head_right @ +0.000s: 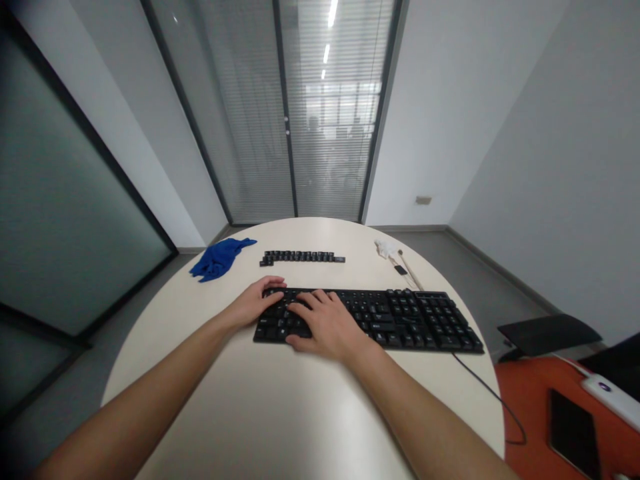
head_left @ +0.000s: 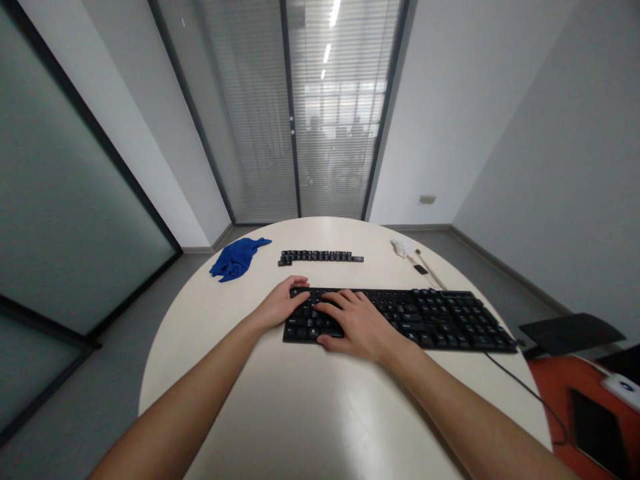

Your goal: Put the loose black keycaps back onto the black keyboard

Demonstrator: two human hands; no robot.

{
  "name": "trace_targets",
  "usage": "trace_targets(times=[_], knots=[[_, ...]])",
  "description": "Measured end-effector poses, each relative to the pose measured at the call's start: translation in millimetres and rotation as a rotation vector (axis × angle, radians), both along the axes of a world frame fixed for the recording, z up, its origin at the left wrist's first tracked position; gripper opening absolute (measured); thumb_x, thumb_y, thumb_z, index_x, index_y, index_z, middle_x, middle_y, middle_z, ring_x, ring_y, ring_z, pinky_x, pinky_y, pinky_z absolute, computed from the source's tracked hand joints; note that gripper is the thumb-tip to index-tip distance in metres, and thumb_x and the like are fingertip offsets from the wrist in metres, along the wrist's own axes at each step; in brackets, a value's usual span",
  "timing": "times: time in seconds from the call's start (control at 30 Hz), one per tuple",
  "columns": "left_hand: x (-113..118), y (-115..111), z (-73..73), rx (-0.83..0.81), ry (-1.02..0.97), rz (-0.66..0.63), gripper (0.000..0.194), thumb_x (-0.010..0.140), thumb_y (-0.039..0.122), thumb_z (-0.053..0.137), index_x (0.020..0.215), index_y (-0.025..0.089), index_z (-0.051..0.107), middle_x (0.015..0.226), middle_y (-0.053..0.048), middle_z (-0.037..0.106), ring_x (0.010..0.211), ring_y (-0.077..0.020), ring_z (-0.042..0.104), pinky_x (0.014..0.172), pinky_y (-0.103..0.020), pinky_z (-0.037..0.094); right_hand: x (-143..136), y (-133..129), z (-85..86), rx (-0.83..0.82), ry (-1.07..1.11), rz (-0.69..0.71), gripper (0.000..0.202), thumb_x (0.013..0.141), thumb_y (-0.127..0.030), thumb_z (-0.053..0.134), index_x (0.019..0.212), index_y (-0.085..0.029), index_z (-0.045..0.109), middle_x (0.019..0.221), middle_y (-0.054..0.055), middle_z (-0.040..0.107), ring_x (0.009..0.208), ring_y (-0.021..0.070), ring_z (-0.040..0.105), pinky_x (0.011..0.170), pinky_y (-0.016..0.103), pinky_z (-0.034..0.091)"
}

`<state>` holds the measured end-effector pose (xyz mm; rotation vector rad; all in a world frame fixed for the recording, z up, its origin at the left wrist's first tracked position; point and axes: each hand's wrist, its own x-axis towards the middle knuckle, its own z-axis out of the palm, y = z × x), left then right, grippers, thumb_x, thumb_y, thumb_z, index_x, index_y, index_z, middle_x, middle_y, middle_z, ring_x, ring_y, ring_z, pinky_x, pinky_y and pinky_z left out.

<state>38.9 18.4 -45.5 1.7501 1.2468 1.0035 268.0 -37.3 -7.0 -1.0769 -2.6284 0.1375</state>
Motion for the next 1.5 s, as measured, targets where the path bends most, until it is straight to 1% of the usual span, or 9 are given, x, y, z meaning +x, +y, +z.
trace_targets(times=[0.13, 0.27, 0.43, 0.73, 0.83, 0.97, 1.13, 1.37, 1.5], knots=[[-9, 9, -3.7, 0.125, 0.098, 0.186, 0.024, 0.094, 0.032, 0.054, 0.11, 0.017, 0.063, 0.108, -0.01, 0.073, 0.099, -0.0216, 0.069, 0.092, -0.037, 0.054, 2, 0, -0.6, -0.015, 0.019, 0.001, 0.06, 0.088, -0.055, 0.064, 0.138, -0.023, 0.056, 0.143, 0.01, 0.056, 0.122, 0.0323, 0.05, 0.1, 0.047, 0.037], [-23, 14, -5.0, 0.235, 0.227, 0.318, 0.023, 0.092, 0.029, 0.055, 0.109, 0.017, 0.064, 0.113, -0.01, 0.069, 0.101, -0.0244, 0.064, 0.098, -0.043, 0.049, 3, 0, 0.0, -0.046, 0.041, 0.005, 0.061, 0.089, -0.057, 0.063, 0.139, -0.023, 0.055, 0.143, 0.011, 0.056, 0.123, 0.0322, 0.049, 0.101, 0.047, 0.038], [-36, 20, -6.6, 0.338, 0.362, 0.403, 0.025, 0.09, 0.026, 0.055, 0.112, 0.02, 0.064, 0.117, -0.01, 0.064, 0.113, -0.028, 0.059, 0.105, -0.045, 0.045, 4, 0, 0.6, -0.053, 0.047, 0.003, 0.06, 0.089, -0.058, 0.063, 0.138, -0.023, 0.056, 0.144, 0.011, 0.056, 0.125, 0.032, 0.049, 0.102, 0.047, 0.038], [-41, 36, -20.4, 0.351, 0.54, 0.415, 0.04, 0.091, 0.02, 0.054, 0.131, 0.016, 0.054, 0.134, -0.014, 0.056, 0.13, -0.0299, 0.05, 0.114, -0.045, 0.037, 5, -1, 1.4, -0.051, 0.052, 0.008, 0.06, 0.09, -0.059, 0.061, 0.138, -0.023, 0.055, 0.145, 0.011, 0.055, 0.125, 0.0315, 0.049, 0.102, 0.048, 0.038], [-39, 40, -19.1, 0.333, 0.603, 0.402, 0.046, 0.089, 0.015, 0.054, 0.135, 0.015, 0.051, 0.14, -0.017, 0.053, 0.131, -0.033, 0.048, 0.113, -0.048, 0.038, 7, -1, 0.5, -0.049, 0.053, 0.008, 0.06, 0.091, -0.059, 0.06, 0.139, -0.023, 0.054, 0.144, 0.01, 0.056, 0.125, 0.032, 0.049, 0.101, 0.048, 0.038], [-36, 46, -11.1, 0.319, 0.679, 0.364, 0.05, 0.09, 0.01, 0.049, 0.138, 0.02, 0.049, 0.148, -0.013, 0.048, 0.131, -0.034, 0.047, 0.108, -0.051, 0.042, 8, -1, -0.4, -0.042, 0.053, 0.014, 0.061, 0.091, -0.059, 0.06, 0.139, -0.023, 0.055, 0.144, 0.011, 0.056, 0.125, 0.0326, 0.049, 0.101, 0.048, 0.038], [-32, 49, -7.2, 0.29, 0.732, 0.374, 0.042, 0.094, 0.012, 0.047, 0.134, 0.02, 0.054, 0.135, -0.015, 0.058, 0.121, -0.0344, 0.054, 0.1, -0.051, 0.047, 8, -1, 0.2, -0.043, 0.048, 0.014, 0.06, 0.091, -0.059, 0.06, 0.139, -0.023, 0.055, 0.144, 0.011, 0.056, 0.125, 0.0327, 0.049, 0.101, 0.048, 0.039], [-33, 48, -9.0, 0.292, 0.745, 0.419, 0.026, 0.096, 0.024, 0.053, 0.119, 0.021, 0.064, 0.123, -0.012, 0.064, 0.116, -0.0324, 0.056, 0.094, -0.044, 0.049, 6, 0, 0.5, -0.046, 0.044, 0.014, 0.06, 0.09, -0.059, 0.061, 0.138, -0.023, 0.056, 0.144, 0.011, 0.056, 0.125, 0.0326, 0.05, 0.101, 0.048, 0.039], [-33, 45, -6.2, 0.292, 0.73, 0.421, 0.021, 0.094, 0.024, 0.055, 0.111, 0.021, 0.067, 0.115, -0.011, 0.068, 0.111, -0.0316, 0.058, 0.092, -0.042, 0.049, 5, 0, 1.0, -0.048, 0.043, 0.009, 0.06, 0.09, -0.059, 0.061, 0.138, -0.023, 0.055, 0.144, 0.011, 0.056, 0.125, 0.0319, 0.05, 0.101, 0.048, 0.039]])
